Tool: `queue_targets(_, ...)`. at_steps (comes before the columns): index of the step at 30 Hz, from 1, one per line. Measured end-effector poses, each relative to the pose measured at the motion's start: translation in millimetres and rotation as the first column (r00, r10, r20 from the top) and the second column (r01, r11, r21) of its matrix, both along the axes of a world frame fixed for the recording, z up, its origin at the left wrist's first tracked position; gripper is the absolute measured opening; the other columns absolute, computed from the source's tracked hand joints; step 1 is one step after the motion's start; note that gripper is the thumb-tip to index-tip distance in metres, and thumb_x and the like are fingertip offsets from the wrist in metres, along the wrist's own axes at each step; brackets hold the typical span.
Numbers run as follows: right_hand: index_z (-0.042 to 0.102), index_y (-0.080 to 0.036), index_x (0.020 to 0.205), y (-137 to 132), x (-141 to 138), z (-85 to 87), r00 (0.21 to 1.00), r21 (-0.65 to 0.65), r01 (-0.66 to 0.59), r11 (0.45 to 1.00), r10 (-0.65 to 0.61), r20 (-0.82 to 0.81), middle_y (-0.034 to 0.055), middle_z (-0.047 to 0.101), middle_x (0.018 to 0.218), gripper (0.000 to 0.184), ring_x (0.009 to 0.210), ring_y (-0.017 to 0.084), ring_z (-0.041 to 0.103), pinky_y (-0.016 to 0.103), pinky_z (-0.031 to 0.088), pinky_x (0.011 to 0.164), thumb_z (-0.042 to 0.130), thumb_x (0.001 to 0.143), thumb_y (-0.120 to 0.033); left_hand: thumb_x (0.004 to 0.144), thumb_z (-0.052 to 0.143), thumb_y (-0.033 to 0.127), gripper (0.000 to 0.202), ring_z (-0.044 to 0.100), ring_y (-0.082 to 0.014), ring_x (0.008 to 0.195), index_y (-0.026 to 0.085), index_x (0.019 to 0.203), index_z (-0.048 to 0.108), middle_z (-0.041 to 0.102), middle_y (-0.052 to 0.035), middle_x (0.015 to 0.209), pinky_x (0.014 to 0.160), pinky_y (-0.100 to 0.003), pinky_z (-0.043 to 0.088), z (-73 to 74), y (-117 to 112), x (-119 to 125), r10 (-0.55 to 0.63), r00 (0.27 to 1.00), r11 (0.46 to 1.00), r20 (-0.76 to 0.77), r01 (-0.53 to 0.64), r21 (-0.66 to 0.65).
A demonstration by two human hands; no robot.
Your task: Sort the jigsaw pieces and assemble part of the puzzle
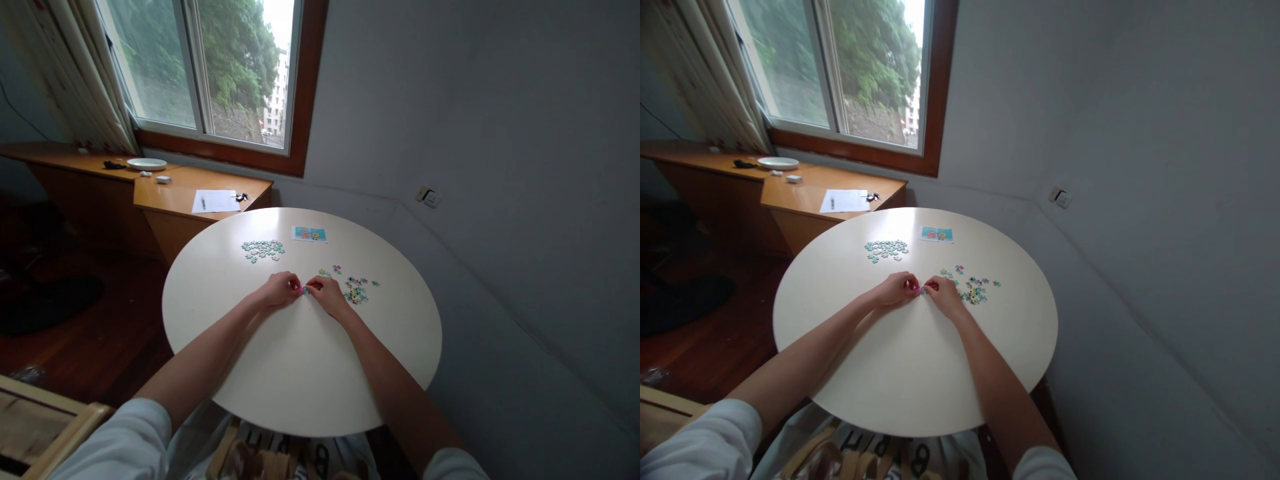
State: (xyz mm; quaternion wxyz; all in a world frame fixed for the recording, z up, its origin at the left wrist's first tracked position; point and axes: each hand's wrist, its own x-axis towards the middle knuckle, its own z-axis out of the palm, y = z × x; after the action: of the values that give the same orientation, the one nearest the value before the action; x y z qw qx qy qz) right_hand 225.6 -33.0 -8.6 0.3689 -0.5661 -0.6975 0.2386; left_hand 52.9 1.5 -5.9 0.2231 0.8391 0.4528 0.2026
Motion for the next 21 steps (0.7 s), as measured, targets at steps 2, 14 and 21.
queue_targets(2, 0.069, -0.018, 0.074, 0.2, 0.5, -0.1, 1.000, 0.004, 0.000, 1.000, 0.000, 0.002, 0.0023, 0.070, 0.072, 0.007, 0.070, 0.014, 0.063, 0.027, 0.047, 0.069, 0.062, 0.075, -0.016, 0.074, 0.060, 0.035, 0.019, 0.058, -0.0157, 0.073, 0.019, 0.081, 0.068, 0.067, -0.0025, 0.082, 0.068, -0.025, 0.044, -1.1, 0.5, -0.1, -0.002, 1.000, 1.000, 0.006, 0.002, 0.002)
queue_targets(14, 0.069, -0.017, 0.071, 1.5, -0.7, -0.7, 0.998, 0.008, 0.035, 0.999, -0.035, 0.056, 0.0014, 0.067, 0.068, 0.008, 0.065, 0.012, 0.057, 0.024, 0.042, 0.064, 0.061, 0.074, -0.016, 0.074, 0.060, 0.035, 0.019, 0.057, -0.0156, 0.072, 0.019, 0.080, 0.068, 0.067, -0.0027, 0.081, 0.068, -0.025, 0.044, 1.5, -1.2, 0.0, -0.002, 1.000, 1.000, 0.007, 0.002, 0.001)
queue_targets(21, 0.067, -0.017, 0.067, 1.9, -2.2, -1.4, 0.995, 0.027, 0.048, 0.999, -0.050, 0.091, 0.0011, 0.064, 0.066, 0.009, 0.064, 0.012, 0.055, 0.024, 0.041, 0.063, 0.063, 0.072, -0.012, 0.073, 0.060, 0.038, 0.022, 0.057, -0.0155, 0.071, 0.019, 0.081, 0.069, 0.067, -0.0027, 0.081, 0.066, -0.025, 0.044, 1.8, -1.0, 0.7, 0.006, 1.000, 1.000, 0.002, -0.006, -0.004)
